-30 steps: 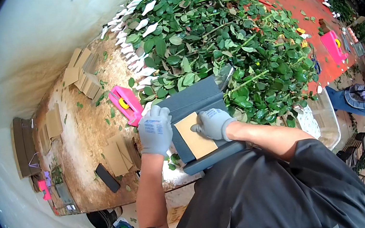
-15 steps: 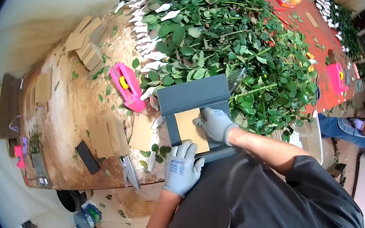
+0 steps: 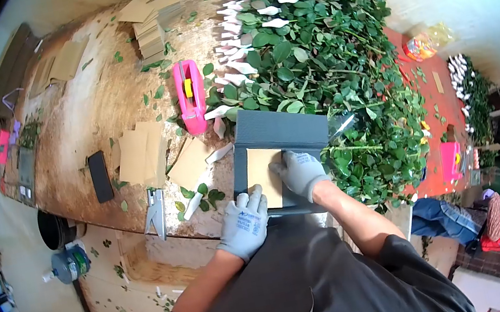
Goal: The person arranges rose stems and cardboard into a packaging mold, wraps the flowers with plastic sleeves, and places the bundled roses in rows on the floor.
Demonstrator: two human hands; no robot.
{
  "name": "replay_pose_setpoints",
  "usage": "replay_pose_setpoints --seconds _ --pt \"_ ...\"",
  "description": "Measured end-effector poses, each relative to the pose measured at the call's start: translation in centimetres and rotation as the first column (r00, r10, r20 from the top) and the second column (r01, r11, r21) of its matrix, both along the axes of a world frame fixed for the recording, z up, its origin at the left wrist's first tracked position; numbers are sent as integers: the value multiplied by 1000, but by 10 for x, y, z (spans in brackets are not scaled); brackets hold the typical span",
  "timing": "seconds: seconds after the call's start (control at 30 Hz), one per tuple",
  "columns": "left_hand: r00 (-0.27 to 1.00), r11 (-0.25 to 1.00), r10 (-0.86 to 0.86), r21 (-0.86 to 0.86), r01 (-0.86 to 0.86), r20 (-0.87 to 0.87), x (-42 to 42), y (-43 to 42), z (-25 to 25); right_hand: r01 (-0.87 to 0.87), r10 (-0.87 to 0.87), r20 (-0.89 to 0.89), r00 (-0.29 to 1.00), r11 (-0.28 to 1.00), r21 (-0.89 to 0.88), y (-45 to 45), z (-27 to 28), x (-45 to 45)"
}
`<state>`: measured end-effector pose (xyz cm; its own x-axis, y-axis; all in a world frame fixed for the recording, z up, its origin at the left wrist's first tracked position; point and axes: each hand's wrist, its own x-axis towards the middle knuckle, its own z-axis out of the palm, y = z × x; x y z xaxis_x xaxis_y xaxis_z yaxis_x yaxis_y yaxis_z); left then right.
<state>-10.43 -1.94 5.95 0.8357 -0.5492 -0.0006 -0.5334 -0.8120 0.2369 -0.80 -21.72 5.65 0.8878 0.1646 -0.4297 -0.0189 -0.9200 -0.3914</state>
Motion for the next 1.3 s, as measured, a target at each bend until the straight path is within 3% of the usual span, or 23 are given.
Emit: replay_pose_setpoints --seconds 0.03,0.13,0.3,0.47,0.6,0.73,0.8,0.9,0.97,1.0,1.13,1.2,1.3 --pt "999 996 -16 92 13 36 0 -5 0 -23 25 33 999 998 -60 1 3 1" --pt "993 990 -54 134 40 101 1 -9 4 -27 40 97 995 991 -133 10 14 -5" --pt "996 993 -41 115 31 83 2 -8 -5 -115 156 292 944 982 -152 13 1 -14" --pt "997 986 -71 150 68 13 5 -10 1 -113 136 197 971 986 -121 11 1 -7" --pt "973 971 -206 144 190 105 8 -10 5 -96 107 198 974 993 -63 10 2 -6" --pt "978 971 -204 135 197 39 11 -12 1 -132 142 169 975 989 -66 11 7 -4" --pt "991 990 -130 45 131 -23 8 -13 -5 -165 167 161 973 986 -28 9 22 -5" --pt "993 995 -99 -23 101 63 5 -11 -20 -190 102 427 899 967 168 -10 33 11" --pt "996 996 -87 -31 88 35 3 -12 -20 -121 12 484 875 973 195 -33 50 40" --pt "997 997 -72 -14 73 24 2 -13 -16 -100 -7 558 830 982 161 -48 52 56" --pt "997 997 -68 -22 68 31 3 -13 -14 61 -68 481 874 998 31 -111 13 105" --pt "1000 1000 -25 -16 25 -11 4 -18 -9 -144 244 444 862 958 -247 -133 -9 112" --pt "999 999 -35 -27 34 -11 5 -24 4 -232 381 277 882 863 -448 -144 -34 113"
